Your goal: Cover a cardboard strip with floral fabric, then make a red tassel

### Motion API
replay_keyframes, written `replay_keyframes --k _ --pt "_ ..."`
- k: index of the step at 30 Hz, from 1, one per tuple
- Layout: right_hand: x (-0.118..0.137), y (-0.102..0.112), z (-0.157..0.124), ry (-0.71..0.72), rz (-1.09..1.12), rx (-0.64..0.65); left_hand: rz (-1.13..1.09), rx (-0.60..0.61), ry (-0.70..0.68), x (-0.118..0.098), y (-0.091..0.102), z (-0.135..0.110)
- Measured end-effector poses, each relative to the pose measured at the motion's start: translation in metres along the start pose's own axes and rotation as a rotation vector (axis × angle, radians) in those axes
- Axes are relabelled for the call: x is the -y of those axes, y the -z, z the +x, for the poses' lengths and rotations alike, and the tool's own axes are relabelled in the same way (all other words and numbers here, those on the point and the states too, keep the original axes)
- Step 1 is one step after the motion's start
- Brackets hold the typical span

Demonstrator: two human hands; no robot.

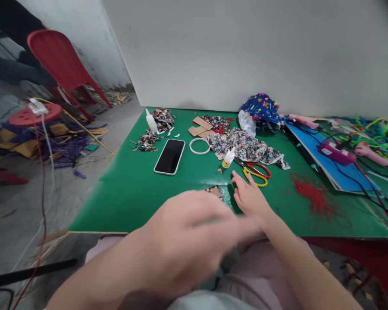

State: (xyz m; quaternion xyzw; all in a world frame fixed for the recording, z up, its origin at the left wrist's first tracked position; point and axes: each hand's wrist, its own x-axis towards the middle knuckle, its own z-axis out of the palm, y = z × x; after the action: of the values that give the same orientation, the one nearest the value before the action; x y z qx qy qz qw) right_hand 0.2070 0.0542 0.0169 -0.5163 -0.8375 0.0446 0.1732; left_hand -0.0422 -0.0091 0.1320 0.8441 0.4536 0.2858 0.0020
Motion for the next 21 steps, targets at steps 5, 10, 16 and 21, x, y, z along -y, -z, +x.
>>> replay_keyframes --k 5,10,16,21 --pt "0.003 0.017 -0.015 -0.170 0.089 0.017 0.115 0.431 -0.169 0.034 -0.071 0.031" --pt "-0.006 0.043 -0.002 -0.467 0.554 -0.230 0.222 0.514 -0.056 0.032 -0.102 0.012" --pt "0.002 0.049 0.037 -0.296 0.905 -0.365 0.212 0.529 -0.061 0.025 -0.105 0.011" --pt "0.010 0.016 0.034 -0.144 0.753 -0.234 0.180 0.521 -0.028 0.027 -0.107 0.012"
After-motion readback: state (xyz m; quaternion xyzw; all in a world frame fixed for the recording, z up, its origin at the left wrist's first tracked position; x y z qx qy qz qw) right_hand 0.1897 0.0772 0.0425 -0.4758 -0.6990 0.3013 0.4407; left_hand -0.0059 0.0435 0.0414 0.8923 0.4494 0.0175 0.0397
